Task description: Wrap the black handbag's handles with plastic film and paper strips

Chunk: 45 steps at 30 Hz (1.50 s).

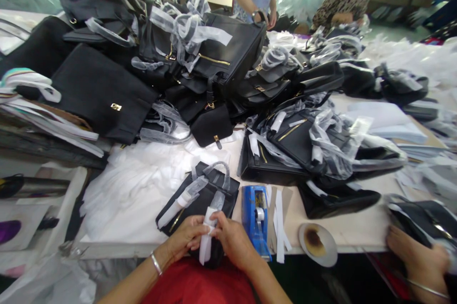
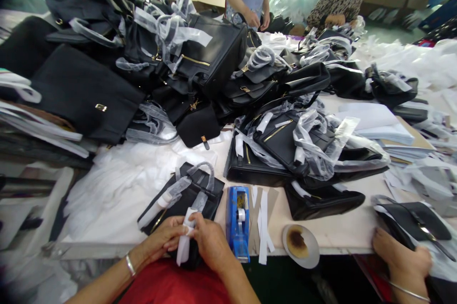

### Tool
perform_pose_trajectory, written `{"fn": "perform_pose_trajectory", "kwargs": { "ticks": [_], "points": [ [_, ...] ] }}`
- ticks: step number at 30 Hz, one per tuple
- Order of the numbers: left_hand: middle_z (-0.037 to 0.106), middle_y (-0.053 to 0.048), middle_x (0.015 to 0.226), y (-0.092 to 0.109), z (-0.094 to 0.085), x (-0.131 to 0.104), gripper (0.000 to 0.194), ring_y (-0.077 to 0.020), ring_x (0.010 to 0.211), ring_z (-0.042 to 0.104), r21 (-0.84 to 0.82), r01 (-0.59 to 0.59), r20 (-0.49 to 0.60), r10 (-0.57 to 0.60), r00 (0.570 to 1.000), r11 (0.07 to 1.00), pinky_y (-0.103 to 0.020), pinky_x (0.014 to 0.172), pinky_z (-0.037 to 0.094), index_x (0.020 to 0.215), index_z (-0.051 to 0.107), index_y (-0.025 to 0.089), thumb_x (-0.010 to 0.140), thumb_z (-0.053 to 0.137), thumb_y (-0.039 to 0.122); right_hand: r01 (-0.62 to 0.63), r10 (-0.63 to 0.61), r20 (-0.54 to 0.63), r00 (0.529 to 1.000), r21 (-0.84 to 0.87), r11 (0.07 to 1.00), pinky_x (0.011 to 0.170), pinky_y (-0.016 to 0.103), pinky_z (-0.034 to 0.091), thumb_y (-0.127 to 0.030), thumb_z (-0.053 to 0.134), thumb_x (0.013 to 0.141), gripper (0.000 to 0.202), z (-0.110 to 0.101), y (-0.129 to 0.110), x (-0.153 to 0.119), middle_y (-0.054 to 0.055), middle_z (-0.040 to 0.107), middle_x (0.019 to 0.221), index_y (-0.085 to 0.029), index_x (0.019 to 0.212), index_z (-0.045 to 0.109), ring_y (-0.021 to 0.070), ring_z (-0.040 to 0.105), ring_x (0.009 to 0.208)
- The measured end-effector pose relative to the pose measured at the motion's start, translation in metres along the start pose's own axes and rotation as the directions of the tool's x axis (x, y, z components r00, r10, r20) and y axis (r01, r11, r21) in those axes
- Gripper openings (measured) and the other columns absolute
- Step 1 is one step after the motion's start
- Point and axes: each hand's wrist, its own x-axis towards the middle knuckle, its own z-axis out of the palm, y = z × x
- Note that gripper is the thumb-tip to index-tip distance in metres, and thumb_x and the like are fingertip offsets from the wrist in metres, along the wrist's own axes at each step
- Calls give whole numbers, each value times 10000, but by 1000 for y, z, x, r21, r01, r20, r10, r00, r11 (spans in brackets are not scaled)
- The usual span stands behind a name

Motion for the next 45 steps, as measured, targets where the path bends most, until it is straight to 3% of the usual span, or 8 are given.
{"fn": "perform_pose_trajectory", "kwargs": {
  "ticks": [12,20,27,33,38,42,45],
  "points": [
    [537,21,579,3,-2,2,283,-6,344,207,32,4,35,-5,999,999,-162,346,181,931,644,91,805,694,340,-130,115,107,988,151,980,585,180,366,-68,498,769,324,-4,7,11,-64,628,670,-254,1031,453,123,607,632],
    [629,-43,670,-5,-4,1,337,-13,341,238,51,-1,29,0,1000,999,-169,345,208,985,597,100,822,688,380,-249,227,129,965,190,950,507,174,326,-84,581,719,338,-3,12,16,-94,596,581,-263,970,443,107,564,537],
    [582,-11,619,-10,-9,-1,426,-25,352,274,85,-48,39,45,998,995,-169,356,208,1049,582,92,838,671,452,-286,253,161,954,232,930,477,172,340,-93,618,699,349,-8,7,20,-114,556,525,-259,944,433,100,540,479],
    [656,-70,752,-11,-3,1,571,-19,354,301,128,-45,24,43,999,991,-168,350,236,1065,582,99,726,760,522,-294,260,172,950,213,932,477,166,322,-75,638,657,383,-10,11,23,-117,557,512,-253,936,445,97,554,486],
    [580,7,579,-4,9,3,400,-33,321,284,224,47,-139,-16,990,973,-168,317,209,928,594,109,768,737,447,-282,250,171,953,201,938,479,171,311,-47,580,667,371,-11,12,23,-111,546,519,-256,943,446,100,550,499],
    [517,33,497,6,11,0,314,-35,315,256,190,23,-77,-8,997,982,-170,331,199,901,622,103,842,653,410,-235,191,171,967,291,927,533,177,364,-124,563,755,289,-14,9,18,-83,604,610,-256,983,444,110,586,574],
    [516,28,510,7,6,0,319,-27,319,235,126,2,-44,3,999,992,-173,338,192,894,626,98,854,632,414,-201,150,181,972,309,930,606,181,397,-85,505,765,303,-18,10,14,-56,664,718,-256,1008,445,116,629,676]
  ]
}}
